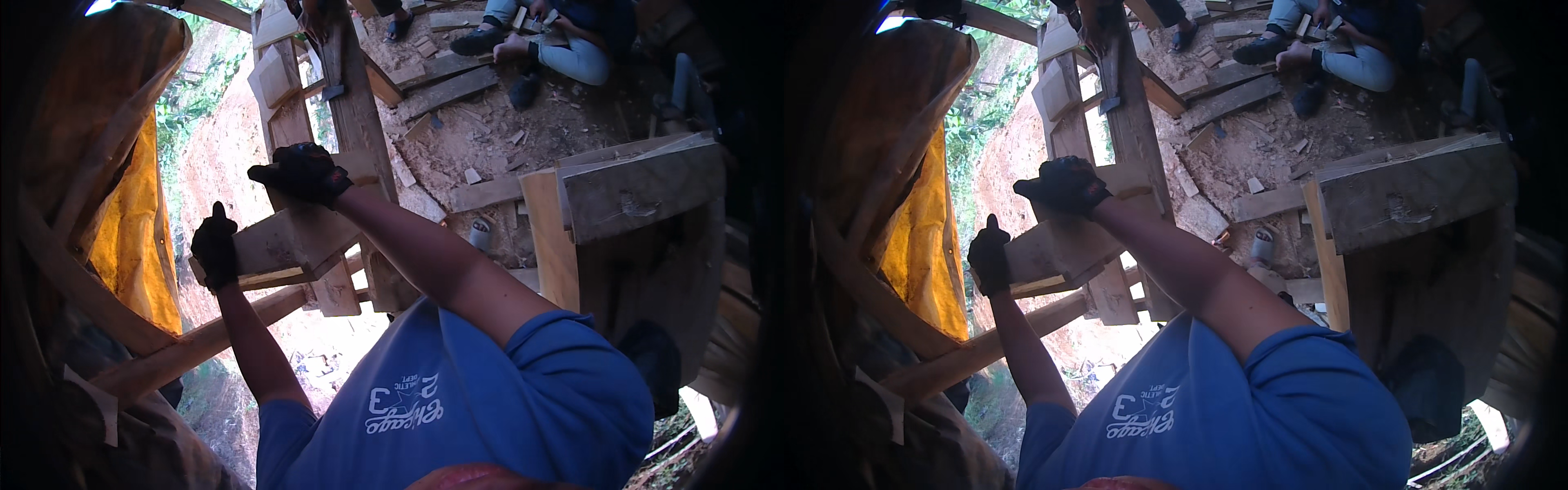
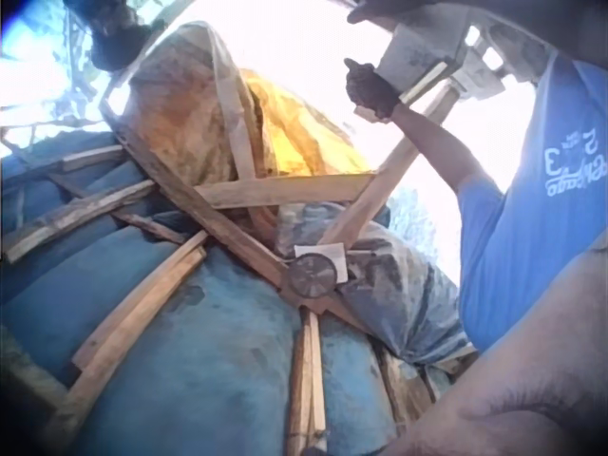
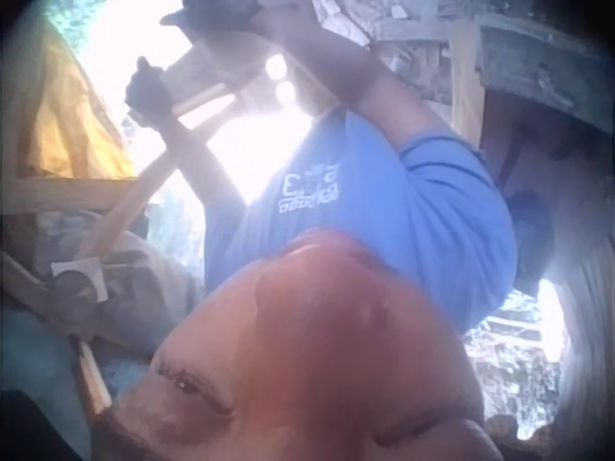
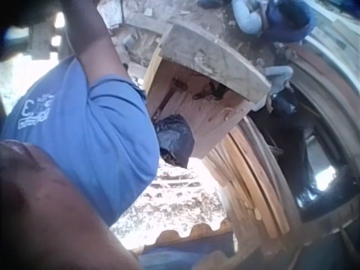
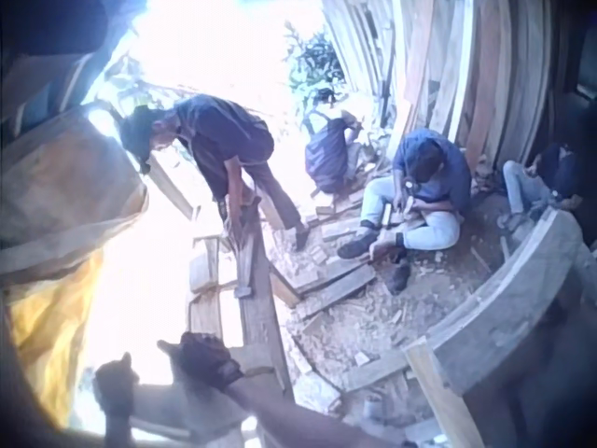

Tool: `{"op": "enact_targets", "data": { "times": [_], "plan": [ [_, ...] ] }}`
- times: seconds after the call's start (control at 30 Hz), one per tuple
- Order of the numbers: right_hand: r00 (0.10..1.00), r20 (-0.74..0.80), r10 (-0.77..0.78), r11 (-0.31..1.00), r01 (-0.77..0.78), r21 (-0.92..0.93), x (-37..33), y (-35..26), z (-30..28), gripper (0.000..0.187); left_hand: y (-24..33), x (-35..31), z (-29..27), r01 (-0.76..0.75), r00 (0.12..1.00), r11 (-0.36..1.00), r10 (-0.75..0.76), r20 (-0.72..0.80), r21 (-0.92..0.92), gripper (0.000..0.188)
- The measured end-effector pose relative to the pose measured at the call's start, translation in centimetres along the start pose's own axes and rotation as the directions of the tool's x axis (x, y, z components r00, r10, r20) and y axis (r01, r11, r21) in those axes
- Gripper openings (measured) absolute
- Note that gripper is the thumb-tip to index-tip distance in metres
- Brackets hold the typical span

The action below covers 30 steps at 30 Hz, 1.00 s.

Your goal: The person assembles a wooden crate by hand using a hammer to drive nails into wooden slats. They position the slats onto a frame, align the edges, and hammer several nails to secure each piece.

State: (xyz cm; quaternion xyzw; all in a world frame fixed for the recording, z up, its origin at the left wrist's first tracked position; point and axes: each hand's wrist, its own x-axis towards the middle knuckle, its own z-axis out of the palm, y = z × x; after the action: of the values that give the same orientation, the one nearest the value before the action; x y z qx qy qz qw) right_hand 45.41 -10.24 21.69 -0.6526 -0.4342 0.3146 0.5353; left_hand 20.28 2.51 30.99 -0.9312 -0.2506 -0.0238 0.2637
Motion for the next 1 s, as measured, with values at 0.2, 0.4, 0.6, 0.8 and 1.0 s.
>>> {"op": "enact_targets", "data": {
  "times": [0.2, 0.4, 0.6, 0.8, 1.0],
  "plan": [
    [0.998, -0.057, 0.012, 0.999, -0.015, -0.047, 0.3, 0.3, 1.3, 0.072, 8.5, 0.9, -2.1, 0.32, 0.942, 0.824, -0.331, 0.062, -0.468, 0.031],
    [0.996, -0.063, -0.064, 0.998, 0.065, 0.015, -0.3, 0.7, 1.3, 0.072, 12.3, 3.1, -6.9, 0.275, 0.935, 0.53, -0.341, 0.096, -0.802, 0.029],
    [0.952, -0.172, -0.253, 0.968, 0.25, -0.039, -0.7, 1.7, 4.2, 0.047, 14.5, 4.9, -7.3, 0.366, 0.922, 0.568, -0.328, 0.205, -0.737, 0.041],
    [0.959, -0.098, -0.265, 0.964, 0.263, -0.03, 1.1, 3.1, 2.4, 0.039, 14.6, 7.3, -7.8, 0.323, 0.942, 0.593, -0.275, 0.191, -0.737, 0.034],
    [0.864, 0.102, -0.492, 0.863, 0.5, -0.067, 4.0, 10.1, 0.5, 0.033, 12.9, 8.2, -6.8, 0.332, 0.943, 0.762, -0.255, 0.213, -0.556, 0.037]
  ]
}}
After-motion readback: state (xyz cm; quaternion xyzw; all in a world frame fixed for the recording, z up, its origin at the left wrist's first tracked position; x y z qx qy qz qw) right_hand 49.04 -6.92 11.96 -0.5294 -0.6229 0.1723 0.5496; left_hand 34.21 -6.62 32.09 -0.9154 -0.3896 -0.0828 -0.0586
